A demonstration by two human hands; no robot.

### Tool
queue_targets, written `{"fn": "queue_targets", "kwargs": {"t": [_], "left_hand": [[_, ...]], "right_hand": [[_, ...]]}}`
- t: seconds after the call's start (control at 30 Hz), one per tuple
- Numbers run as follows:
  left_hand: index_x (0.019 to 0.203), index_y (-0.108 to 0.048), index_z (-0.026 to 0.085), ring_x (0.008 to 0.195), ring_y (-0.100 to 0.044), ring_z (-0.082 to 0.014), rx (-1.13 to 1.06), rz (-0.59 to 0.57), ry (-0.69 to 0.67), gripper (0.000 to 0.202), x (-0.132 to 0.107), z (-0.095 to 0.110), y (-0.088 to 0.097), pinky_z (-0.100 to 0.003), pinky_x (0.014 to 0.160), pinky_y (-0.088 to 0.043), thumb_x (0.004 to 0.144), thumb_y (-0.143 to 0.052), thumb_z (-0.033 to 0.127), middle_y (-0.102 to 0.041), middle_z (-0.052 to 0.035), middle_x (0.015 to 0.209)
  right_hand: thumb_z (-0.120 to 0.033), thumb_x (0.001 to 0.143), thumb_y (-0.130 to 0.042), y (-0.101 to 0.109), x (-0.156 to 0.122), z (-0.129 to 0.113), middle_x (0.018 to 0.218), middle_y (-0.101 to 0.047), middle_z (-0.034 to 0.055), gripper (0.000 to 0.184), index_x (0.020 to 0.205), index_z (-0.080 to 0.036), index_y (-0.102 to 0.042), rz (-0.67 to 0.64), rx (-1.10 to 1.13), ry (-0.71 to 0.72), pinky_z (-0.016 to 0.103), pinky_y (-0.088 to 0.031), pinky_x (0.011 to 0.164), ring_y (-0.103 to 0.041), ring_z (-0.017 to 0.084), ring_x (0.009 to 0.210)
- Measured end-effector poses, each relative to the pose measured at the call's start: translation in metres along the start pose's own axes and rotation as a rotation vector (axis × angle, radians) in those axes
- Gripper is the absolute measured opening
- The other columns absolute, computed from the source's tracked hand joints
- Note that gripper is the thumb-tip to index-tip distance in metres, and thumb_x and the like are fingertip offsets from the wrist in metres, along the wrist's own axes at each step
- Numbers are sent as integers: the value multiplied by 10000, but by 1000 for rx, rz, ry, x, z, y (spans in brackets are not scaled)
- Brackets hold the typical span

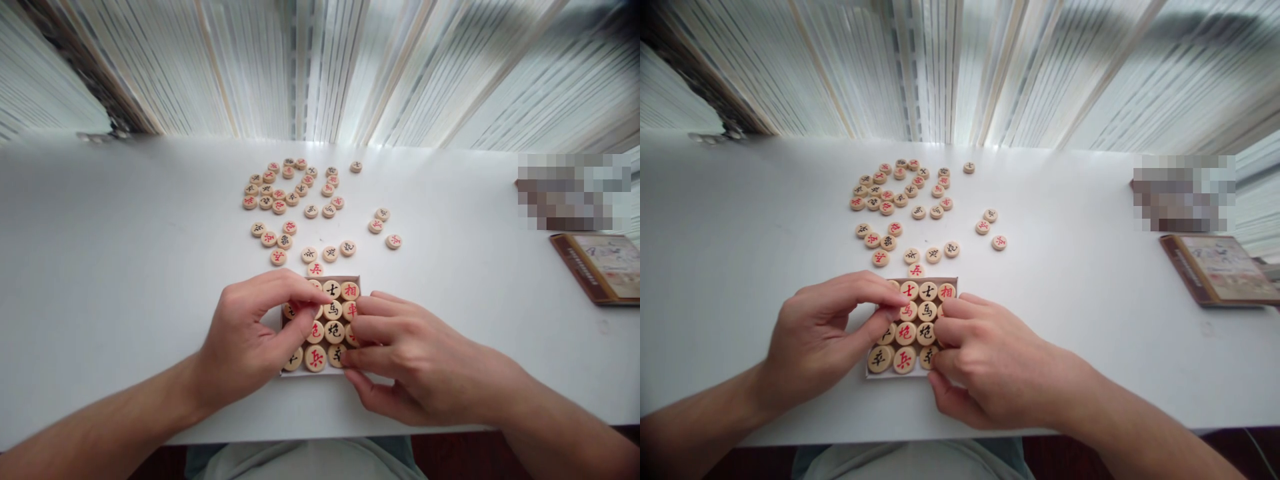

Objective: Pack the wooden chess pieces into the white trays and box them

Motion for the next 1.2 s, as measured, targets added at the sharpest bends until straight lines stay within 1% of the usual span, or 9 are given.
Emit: {"fn": "queue_targets", "kwargs": {"t": [0.13, 0.4, 0.57, 0.77, 0.87, 0.97, 1.03, 1.13, 1.2], "left_hand": [[981, -783, 224, 846, -768, -186, -2, 1, 3, 241, 0, -1, 0, -308, 779, -602, 907, -680, 19, -816, -25, 923], [972, -784, 193, 839, -764, -165, -3, 1, -12, 226, 0, 0, 0, -277, 781, -597, 904, -672, 8, -812, -29, 910], [967, -787, 191, 839, -765, -175, 7, -6, -1, 228, 0, 1, 0, -286, 762, -598, 904, -667, 8, -814, -38, 908], [980, -785, 194, 844, -762, -162, -1, -5, -8, 233, 0, -1, -1, -275, 781, -596, 908, -673, 3, -813, -30, 916], [983, -783, 195, 841, -758, -155, -2, -6, -21, 237, 0, -1, 0, -270, 784, -594, 912, -667, 1, -814, -28, 918], [982, -783, 195, 843, -760, -161, -4, -4, -27, 241, 0, -1, 1, -275, 789, -598, 906, -668, -2, -815, -30, 912], [993, -785, 199, 853, -764, -166, -3, 4, -29, 241, 0, -2, 2, -278, 798, -603, 902, -678, 3, -817, -30, 918], [988, -788, 206, 851, -767, -170, 5, 21, -35, 240, 1, -4, 4, -281, 791, -607, 901, -682, 10, -821, -28, 919], [979, -792, 209, 837, -766, -170, 25, 32, -35, 234, 3, -6, 6, -283, 785, -608, 900, -687, 15, -823, -26, 914]], "right_hand": [[-167, 959, -647, 0, 1, 0, 774, -685, 39, 193, 805, -173, -762, 27, 9, 6, 386, -472, 806, -566, 206, 773], [-169, 965, -626, 0, 2, -2, 768, -663, 39, 207, 829, -154, -782, 41, 14, 8, 386, -457, 753, -531, 200, 741], [-177, 967, -615, 0, 1, -2, 750, -649, 40, 217, 826, -157, -778, 45, 7, 3, 390, -463, 738, -518, 204, 725], [-179, 959, -626, -2, 1, -3, 778, -665, 42, 191, 826, -159, -763, 58, 14, 11, 379, -473, 765, -527, 204, 740], [-147, 936, -625, 0, 3, -3, 765, -649, 35, 186, 800, -148, -751, 118, 28, 24, 359, -462, 744, -485, 184, 701], [-144, 921, -609, 2, 5, -1, 715, -621, 41, 217, 745, -145, -736, 182, 40, 28, 360, -432, 678, -450, 185, 671], [-149, 921, -606, 4, 4, 2, 673, -598, 41, 220, 743, -141, -736, 222, 38, 18, 363, -403, 631, -433, 188, 650], [-125, 935, -605, 9, 3, 8, 627, -574, 30, 199, 793, -135, -744, 329, 12, -9, 356, -372, 585, -409, 183, 608], [-108, 953, -603, 13, 2, 15, 620, -587, 28, 198, 810, -146, -735, 419, -21, -55, 345, -382, 576, -430, 180, 596]]}}
Point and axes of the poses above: each hand's wrist, its own x-axis towards the middle knuckle, its own y-axis out of the back of the hand, z = x × y, the point moved 3 cm from there along x, towards the middle knuckle
